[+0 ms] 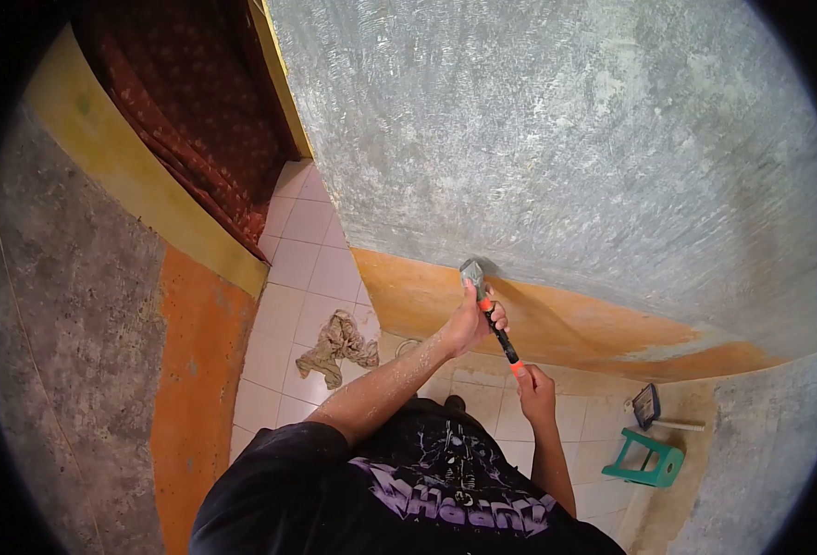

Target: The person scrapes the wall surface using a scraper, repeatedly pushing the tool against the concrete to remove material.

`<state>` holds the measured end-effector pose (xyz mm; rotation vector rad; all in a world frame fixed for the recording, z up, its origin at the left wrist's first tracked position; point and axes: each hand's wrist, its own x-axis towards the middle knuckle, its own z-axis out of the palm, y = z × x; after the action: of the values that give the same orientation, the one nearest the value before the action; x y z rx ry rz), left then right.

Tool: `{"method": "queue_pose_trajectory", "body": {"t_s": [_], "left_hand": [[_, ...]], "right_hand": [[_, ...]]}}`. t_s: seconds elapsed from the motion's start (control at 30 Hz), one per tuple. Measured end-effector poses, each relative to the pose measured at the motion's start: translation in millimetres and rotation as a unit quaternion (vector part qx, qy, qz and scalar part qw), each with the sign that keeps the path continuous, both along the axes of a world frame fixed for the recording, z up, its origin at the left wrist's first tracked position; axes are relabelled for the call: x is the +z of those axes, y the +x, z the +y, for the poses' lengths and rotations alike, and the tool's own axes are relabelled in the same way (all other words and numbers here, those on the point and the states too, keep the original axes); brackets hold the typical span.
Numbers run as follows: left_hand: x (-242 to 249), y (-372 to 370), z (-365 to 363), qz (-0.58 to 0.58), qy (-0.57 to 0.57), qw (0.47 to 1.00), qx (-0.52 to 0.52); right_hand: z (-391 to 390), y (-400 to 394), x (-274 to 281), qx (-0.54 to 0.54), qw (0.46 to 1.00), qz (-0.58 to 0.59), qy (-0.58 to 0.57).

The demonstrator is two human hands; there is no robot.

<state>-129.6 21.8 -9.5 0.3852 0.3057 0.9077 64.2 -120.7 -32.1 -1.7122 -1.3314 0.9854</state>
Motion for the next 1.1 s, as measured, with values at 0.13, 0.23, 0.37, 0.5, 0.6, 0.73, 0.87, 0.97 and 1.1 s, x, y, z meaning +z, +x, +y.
{"method": "queue_pose_trajectory", "body": {"t_s": [0.13, 0.23, 0.37, 0.5, 0.6, 0.73, 0.87, 0.97, 1.1], "left_hand": [[-2.5, -1.1, -0.6, 0.0, -0.005, 1.0, 0.011], [-3.4, -1.7, -1.5, -0.003, -0.007, 1.0, 0.018], [-2.2, -6.6, 0.2, 0.002, -0.012, 0.999, 0.032], [-2.1, -20.3, 2.3, 0.007, -0.02, 0.999, 0.039], [-6.4, -36.8, 4.9, 0.011, 0.0, 0.998, 0.055], [-4.9, -51.9, 5.6, 0.032, -0.017, 0.998, 0.043], [-7.9, -58.3, 6.8, 0.034, -0.014, 0.998, 0.056], [-6.7, -62.9, 7.6, 0.036, -0.01, 0.997, 0.062], [-1.4, -69.6, 7.4, 0.047, -0.013, 0.997, 0.068]], "right_hand": [[1.4, -4.4, 5.0, -0.002, 1.0, -0.02, 0.001], [0.3, -3.7, 0.3, 0.011, 1.0, -0.029, -0.001], [7.2, -7.7, 4.5, 0.027, 0.999, -0.026, 0.008], [11.9, -21.0, -1.3, 0.017, 0.999, -0.031, 0.018], [16.5, -37.6, 1.1, 0.03, 0.997, -0.057, 0.031], [16.8, -56.4, 1.1, 0.031, 0.998, -0.052, 0.035], [20.3, -62.1, -1.0, 0.035, 0.998, -0.046, 0.028], [20.4, -68.3, 1.8, 0.039, 0.998, -0.047, 0.023], [22.7, -72.8, -3.0, 0.04, 0.997, -0.058, 0.029]]}}
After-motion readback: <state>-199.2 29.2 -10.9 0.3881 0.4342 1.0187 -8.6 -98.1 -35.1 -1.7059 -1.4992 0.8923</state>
